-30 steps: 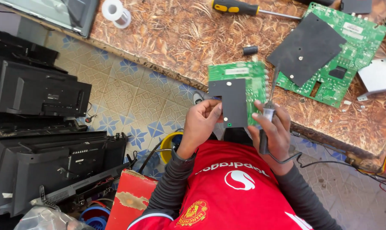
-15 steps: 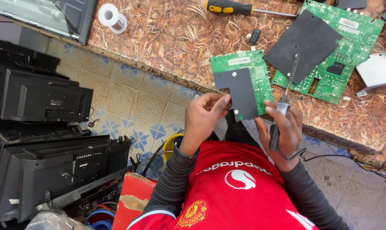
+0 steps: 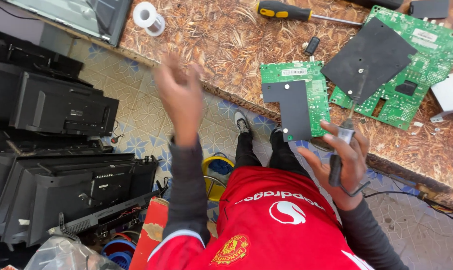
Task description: Soldering and inspecting components on television motherboards at a repair bench.
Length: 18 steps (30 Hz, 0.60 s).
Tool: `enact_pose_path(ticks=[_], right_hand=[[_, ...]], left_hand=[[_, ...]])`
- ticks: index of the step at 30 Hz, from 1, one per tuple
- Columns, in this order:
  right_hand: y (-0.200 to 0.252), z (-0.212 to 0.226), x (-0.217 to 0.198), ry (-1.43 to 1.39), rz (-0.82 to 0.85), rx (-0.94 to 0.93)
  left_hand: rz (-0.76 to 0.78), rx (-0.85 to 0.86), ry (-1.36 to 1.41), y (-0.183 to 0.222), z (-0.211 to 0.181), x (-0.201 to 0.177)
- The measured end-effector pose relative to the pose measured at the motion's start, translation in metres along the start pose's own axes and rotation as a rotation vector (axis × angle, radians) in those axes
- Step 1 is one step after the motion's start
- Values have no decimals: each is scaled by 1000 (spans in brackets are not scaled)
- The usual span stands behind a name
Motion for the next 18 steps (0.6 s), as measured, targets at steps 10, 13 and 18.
enact_pose_path(ticks=[10, 13, 18], right_hand=[[1, 11, -21, -15, 55, 104], [-6, 2, -8, -8, 46, 59], [-9, -7, 7, -38, 52, -7]], left_hand=[[-327, -86, 63, -107, 46, 8], [-76, -86, 480, -12, -2, 11], [344, -128, 577, 109, -8, 22]])
Point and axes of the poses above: each hand's wrist, its own y-axis away from the middle knuckle, its own x-axis out of the palm, z = x × y, the point moved 1 cm from there along -y, towards the middle knuckle, and after that the axes turned 10 degrees about -x, right-handed, at the moved point
